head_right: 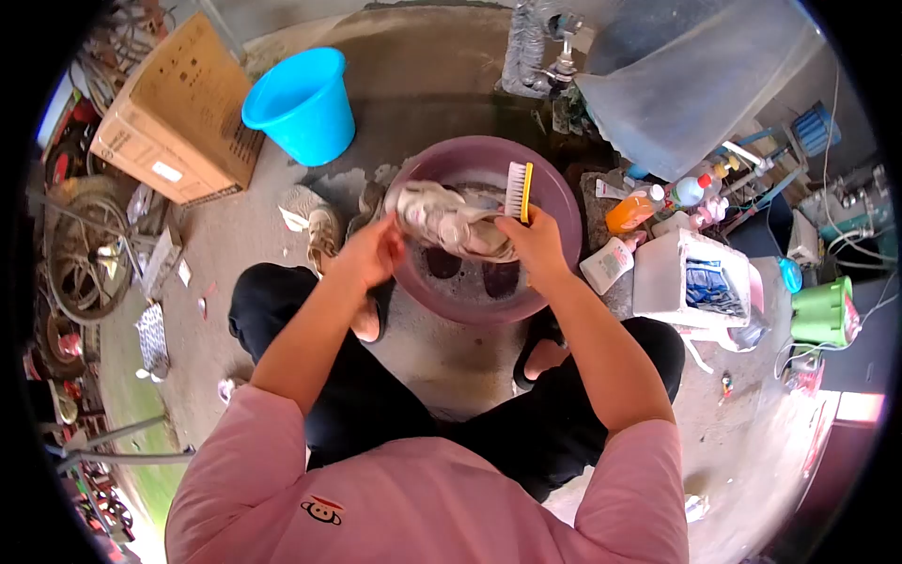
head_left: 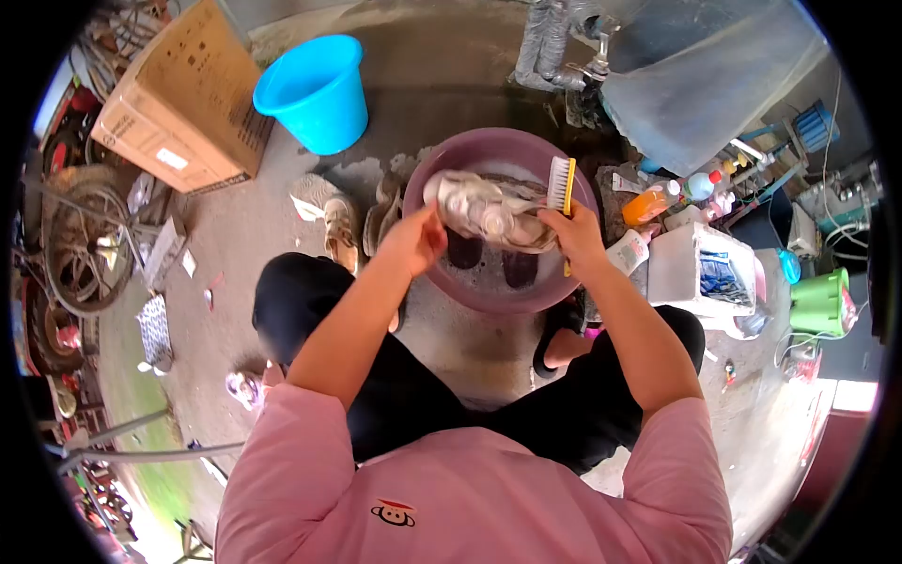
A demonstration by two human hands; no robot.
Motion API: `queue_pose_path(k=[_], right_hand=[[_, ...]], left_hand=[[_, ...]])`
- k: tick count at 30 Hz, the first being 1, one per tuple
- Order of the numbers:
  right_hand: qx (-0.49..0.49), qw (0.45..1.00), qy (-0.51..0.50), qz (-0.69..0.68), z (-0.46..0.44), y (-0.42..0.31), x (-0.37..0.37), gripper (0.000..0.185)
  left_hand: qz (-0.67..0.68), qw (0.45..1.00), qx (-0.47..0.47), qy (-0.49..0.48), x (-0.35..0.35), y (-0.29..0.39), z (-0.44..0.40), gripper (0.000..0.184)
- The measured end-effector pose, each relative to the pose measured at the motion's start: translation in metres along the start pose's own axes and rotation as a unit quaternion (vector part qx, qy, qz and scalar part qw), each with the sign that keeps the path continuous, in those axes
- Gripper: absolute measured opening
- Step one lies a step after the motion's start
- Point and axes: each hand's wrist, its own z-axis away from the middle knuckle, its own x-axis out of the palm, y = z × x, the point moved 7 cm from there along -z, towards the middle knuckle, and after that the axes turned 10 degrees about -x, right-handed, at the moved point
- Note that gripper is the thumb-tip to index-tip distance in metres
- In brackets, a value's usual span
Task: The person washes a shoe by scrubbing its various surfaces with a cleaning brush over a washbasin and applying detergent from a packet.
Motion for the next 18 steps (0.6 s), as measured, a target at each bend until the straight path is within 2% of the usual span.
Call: queue_pose_path(k=[1,4,5,6,7,8,9,11,12,15,18], right_hand=[[-0.013,1.0,-0.02,0.018,0.002,-0.004,-0.003,0.021],[0.044,0.994,-0.095,0.036,0.019,-0.006,-0.004,0.021],[0.059,0.991,-0.113,0.041,0.022,-0.004,-0.005,0.02],[0.01,0.993,-0.121,0.009,0.023,-0.009,-0.003,0.021],[0.034,0.99,-0.139,0.019,0.025,-0.007,-0.004,0.022],[0.057,0.986,-0.157,0.028,0.024,-0.009,-0.007,0.022],[0.081,0.981,-0.174,0.037,0.025,-0.012,-0.007,0.023],[0.048,0.978,-0.203,0.002,0.022,-0.025,0.002,0.025],[0.028,0.976,-0.214,-0.021,0.017,-0.027,0.005,0.025],[0.01,0.971,-0.218,-0.097,0.005,-0.038,0.015,0.026],[-0.025,0.958,-0.229,-0.169,0.003,-0.05,0.031,0.028]], left_hand=[[-0.032,0.999,-0.027,0.001,-0.016,-0.02,-0.003,0.018],[-0.077,0.996,-0.034,0.036,-0.052,-0.066,0.003,0.036],[-0.111,0.992,-0.003,0.061,-0.057,-0.068,0.007,0.044],[-0.145,0.985,0.028,0.086,-0.057,-0.065,0.017,0.053],[-0.181,0.975,0.058,0.111,-0.057,-0.062,0.026,0.062],[-0.243,0.968,0.056,0.04,-0.053,-0.056,0.025,0.085],[-0.304,0.951,0.053,-0.025,-0.035,-0.052,0.034,0.087],[-0.417,0.895,0.05,-0.153,0.009,-0.044,0.065,0.089],[-0.438,0.877,0.01,-0.195,0.017,-0.049,0.066,0.092],[-0.365,0.882,-0.08,-0.287,0.035,-0.065,0.071,0.092],[-0.209,0.899,-0.141,-0.357,0.04,-0.074,0.075,0.075]])
